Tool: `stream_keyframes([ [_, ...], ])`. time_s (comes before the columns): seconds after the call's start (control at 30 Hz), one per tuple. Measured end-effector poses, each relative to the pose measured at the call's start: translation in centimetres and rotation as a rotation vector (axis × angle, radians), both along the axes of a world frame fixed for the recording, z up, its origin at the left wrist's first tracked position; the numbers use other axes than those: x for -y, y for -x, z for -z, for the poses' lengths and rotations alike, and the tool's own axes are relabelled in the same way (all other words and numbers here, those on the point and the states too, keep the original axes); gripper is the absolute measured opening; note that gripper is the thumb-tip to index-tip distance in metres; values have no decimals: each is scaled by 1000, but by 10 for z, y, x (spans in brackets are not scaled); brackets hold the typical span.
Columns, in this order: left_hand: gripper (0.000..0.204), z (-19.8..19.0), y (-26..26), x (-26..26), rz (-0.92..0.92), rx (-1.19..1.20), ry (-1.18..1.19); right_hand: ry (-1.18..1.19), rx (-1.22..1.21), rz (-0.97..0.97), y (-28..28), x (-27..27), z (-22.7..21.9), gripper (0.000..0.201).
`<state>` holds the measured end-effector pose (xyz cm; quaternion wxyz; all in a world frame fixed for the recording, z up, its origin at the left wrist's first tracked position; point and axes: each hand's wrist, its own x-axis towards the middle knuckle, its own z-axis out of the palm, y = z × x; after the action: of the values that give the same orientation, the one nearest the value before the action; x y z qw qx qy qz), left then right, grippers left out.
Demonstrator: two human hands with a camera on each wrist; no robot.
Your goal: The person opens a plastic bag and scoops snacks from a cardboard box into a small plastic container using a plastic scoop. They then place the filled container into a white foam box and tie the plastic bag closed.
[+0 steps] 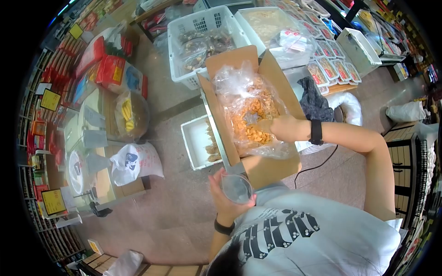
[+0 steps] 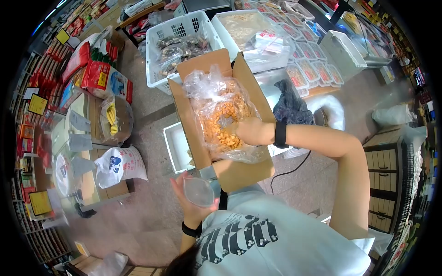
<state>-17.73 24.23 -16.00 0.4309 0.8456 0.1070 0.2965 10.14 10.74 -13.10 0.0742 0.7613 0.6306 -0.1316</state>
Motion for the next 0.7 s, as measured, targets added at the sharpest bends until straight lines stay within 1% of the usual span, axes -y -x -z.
stream_keyframes([
  [0.03,130,-1,-1,-1,6,-1,6,-17,-73,36,-2,-3,-6,9],
  [0.13,131,-4,-2,-3,22,0,24,-4,-110,63,-3,-4,0,14],
  [0.23,131,-6,-4,-5,53,9,63,-58,-223,156,-2,13,11,24],
  [0.33,131,-8,-8,-4,84,7,127,-65,-295,311,8,19,20,30],
  [0.37,131,-9,-11,-5,81,11,132,-65,-385,366,9,17,22,34],
  [0.47,131,-12,-23,-8,84,18,129,-144,-406,400,19,8,40,38],
  [0.57,131,-13,-27,-9,98,28,158,-128,-595,555,18,18,31,38],
  [0.67,132,-15,-34,-6,129,-2,197,-88,-877,880,21,32,45,35],
  [0.7,132,-16,-35,-5,146,-22,207,-189,-849,851,27,36,62,34],
])
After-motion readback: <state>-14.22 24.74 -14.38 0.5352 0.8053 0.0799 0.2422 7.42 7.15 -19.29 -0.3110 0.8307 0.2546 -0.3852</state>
